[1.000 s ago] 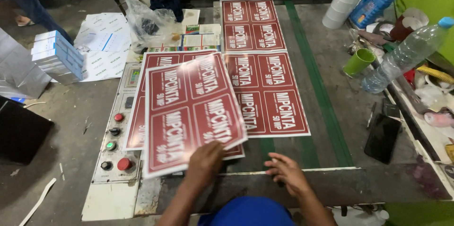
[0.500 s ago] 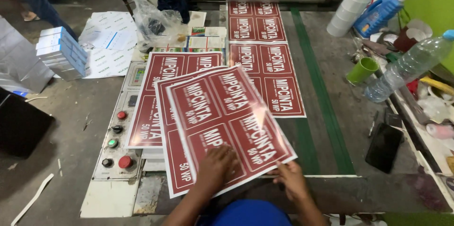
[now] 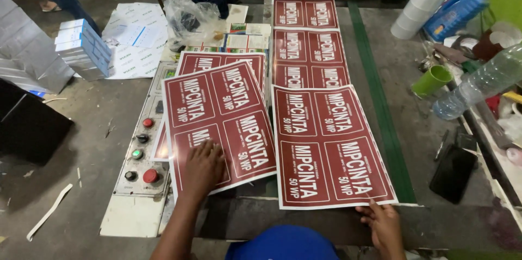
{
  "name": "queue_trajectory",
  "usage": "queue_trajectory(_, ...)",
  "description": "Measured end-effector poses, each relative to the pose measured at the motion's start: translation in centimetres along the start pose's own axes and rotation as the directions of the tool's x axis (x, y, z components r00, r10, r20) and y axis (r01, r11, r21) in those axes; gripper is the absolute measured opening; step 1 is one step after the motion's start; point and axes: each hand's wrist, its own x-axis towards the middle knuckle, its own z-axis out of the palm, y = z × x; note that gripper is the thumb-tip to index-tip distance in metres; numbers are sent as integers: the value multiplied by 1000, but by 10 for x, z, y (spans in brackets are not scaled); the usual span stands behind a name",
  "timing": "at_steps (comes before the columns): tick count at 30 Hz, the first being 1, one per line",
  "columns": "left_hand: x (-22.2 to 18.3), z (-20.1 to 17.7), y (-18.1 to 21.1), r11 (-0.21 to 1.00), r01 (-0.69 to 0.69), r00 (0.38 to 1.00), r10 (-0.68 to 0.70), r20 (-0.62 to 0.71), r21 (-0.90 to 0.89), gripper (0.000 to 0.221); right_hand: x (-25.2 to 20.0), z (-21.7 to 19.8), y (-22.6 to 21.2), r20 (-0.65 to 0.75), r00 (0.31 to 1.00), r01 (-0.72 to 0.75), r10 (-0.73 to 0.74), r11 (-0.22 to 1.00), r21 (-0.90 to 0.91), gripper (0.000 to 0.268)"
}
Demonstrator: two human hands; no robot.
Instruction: The person is sorting and aligning sheets of printed labels on a workstation in a print shop.
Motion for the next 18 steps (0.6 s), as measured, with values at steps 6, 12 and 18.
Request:
queue_trajectory(6, -17, 16, 34, 947, -209, 975, 221, 21, -243, 77, -11, -16, 2, -106, 990, -97, 94, 995, -19, 34)
queue_trajectory(12, -20, 55, 2, 967, -249, 965, 244, -93, -45, 36, -11, -19, 12, -111, 988, -116, 110, 992, -51, 34)
queue_trajectory(18, -18, 17, -3, 982, -147, 930, 96, -355, -118, 24, 0, 22, -2, 4, 997, -73, 73, 997, -22, 34)
